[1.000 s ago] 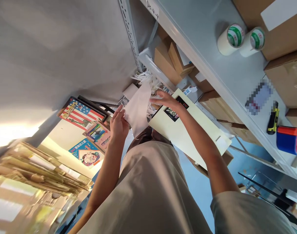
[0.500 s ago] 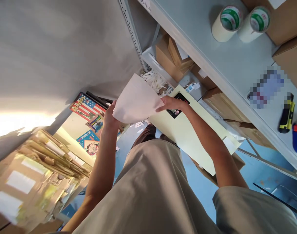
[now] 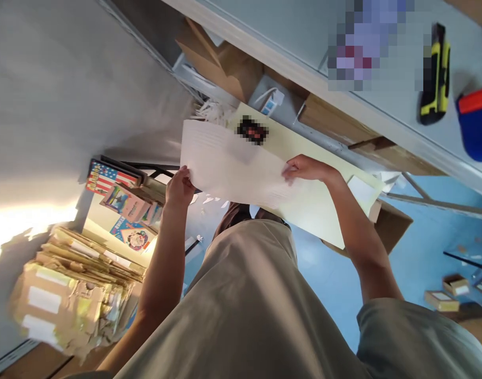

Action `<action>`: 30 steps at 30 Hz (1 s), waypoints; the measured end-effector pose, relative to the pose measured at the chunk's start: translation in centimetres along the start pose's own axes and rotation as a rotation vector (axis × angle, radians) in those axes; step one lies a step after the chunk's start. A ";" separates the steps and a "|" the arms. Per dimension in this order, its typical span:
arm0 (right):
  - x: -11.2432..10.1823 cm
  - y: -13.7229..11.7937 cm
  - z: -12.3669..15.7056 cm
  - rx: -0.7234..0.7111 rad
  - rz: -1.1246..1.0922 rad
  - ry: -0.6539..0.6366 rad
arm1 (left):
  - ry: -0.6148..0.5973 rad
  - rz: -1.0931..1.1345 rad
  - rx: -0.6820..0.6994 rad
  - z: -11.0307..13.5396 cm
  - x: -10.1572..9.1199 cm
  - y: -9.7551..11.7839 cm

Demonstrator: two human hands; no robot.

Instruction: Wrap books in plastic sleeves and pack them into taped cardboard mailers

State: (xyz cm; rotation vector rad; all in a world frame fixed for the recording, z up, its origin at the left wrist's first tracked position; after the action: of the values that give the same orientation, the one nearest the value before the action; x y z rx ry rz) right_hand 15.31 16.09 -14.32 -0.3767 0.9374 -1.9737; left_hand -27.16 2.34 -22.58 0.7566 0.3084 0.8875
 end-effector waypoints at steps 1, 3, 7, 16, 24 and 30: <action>-1.1 1.7 1.4 0.013 0.007 0.079 | -0.006 -0.025 -0.031 0.5 0.8 -1.3; -3.1 4.8 4.2 0.043 0.038 0.219 | -0.023 -0.071 -0.085 1.7 2.6 -3.6; -6.6 11.4 9.2 0.177 0.154 0.340 | -0.074 -0.214 -0.125 4.4 5.9 -7.7; -7.5 24.0 8.8 0.424 0.373 0.504 | -0.112 -0.635 -0.134 6.1 7.8 -13.8; -3.9 25.6 6.7 0.622 0.461 0.872 | -0.425 -1.424 0.488 -0.1 11.1 -8.1; 2.6 21.9 4.8 0.552 0.324 1.080 | -0.515 -1.658 0.499 -2.0 11.4 -10.5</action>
State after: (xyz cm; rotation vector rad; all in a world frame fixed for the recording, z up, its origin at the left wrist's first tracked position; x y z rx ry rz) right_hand 29.72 4.79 -27.58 1.1824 0.9131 -1.9667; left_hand -15.10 8.06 -30.75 0.8429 0.5483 -0.9694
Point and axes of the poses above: each hand's wrist, its own z-axis away from the middle knuckle, its own x-axis out of the palm, y = z × x, the point moved 7 cm from there along -z, towards the middle knuckle, and after that the axes turned 3 degrees about -x, right-handed, at the moved point
